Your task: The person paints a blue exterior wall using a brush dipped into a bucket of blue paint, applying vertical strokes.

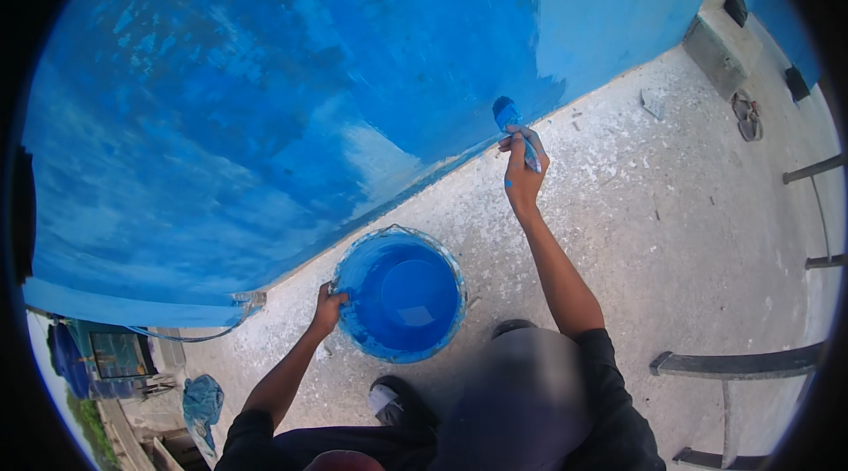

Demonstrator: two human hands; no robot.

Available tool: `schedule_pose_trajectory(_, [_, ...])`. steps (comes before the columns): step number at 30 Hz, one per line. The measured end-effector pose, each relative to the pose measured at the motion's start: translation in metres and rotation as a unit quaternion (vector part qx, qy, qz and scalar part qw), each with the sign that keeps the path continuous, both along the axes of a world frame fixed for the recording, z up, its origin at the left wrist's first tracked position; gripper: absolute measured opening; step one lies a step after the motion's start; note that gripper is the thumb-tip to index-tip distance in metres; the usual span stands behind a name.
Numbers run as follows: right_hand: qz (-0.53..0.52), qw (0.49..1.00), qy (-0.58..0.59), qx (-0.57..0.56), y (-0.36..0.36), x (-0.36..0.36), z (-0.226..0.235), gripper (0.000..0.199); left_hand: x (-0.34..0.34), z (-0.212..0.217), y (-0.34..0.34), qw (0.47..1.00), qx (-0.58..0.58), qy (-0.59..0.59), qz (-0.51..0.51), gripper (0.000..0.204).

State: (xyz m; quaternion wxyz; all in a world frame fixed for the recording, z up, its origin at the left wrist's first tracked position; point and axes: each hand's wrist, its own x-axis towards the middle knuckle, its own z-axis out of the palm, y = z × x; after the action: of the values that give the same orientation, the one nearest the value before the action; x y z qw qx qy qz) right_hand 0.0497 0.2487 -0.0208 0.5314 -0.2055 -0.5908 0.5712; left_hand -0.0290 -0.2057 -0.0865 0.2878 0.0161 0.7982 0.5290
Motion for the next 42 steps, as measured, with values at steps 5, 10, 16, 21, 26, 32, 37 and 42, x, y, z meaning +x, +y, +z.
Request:
schedule_pose_trajectory(5, [0.054,0.998,-0.031,-0.027,-0.024,-0.004,-0.008,0.025,0.001,0.0,-0.002,1.0,0.003,0.0,-0.005,0.05])
schedule_pose_trajectory(10, [0.052,0.998,-0.023,-0.033,-0.027,-0.007,-0.021,0.024,-0.001,-0.006,-0.007,1.0,0.005,-0.004,-0.001,0.048])
schedule_pose_trajectory(16, [0.055,0.996,-0.04,-0.055,-0.017,-0.002,-0.025,0.023,0.002,0.007,-0.003,0.999,0.02,0.004,-0.028,0.042])
schedule_pose_trajectory(21, [-0.009,1.0,-0.019,-0.008,-0.016,-0.008,-0.026,0.023,0.002,0.009,0.001,0.999,0.036,0.005,-0.021,0.036])
schedule_pose_trajectory(26, [0.045,0.998,-0.011,0.038,-0.053,-0.024,-0.018,0.021,0.0,0.007,-0.003,0.999,0.023,-0.003,-0.036,0.042])
schedule_pose_trajectory(32, [0.314,0.926,-0.044,0.204,-0.112,-0.017,-0.032,0.013,0.002,0.016,0.006,0.999,0.029,0.01,-0.026,0.032])
schedule_pose_trajectory(37, [0.308,0.937,-0.078,0.145,-0.087,-0.02,-0.039,0.014,0.003,0.012,0.006,0.999,0.037,0.029,-0.02,0.029])
schedule_pose_trajectory(42, [0.152,0.979,-0.086,0.105,-0.031,-0.008,-0.072,0.017,-0.004,0.007,0.0,0.997,0.004,0.005,-0.073,0.04])
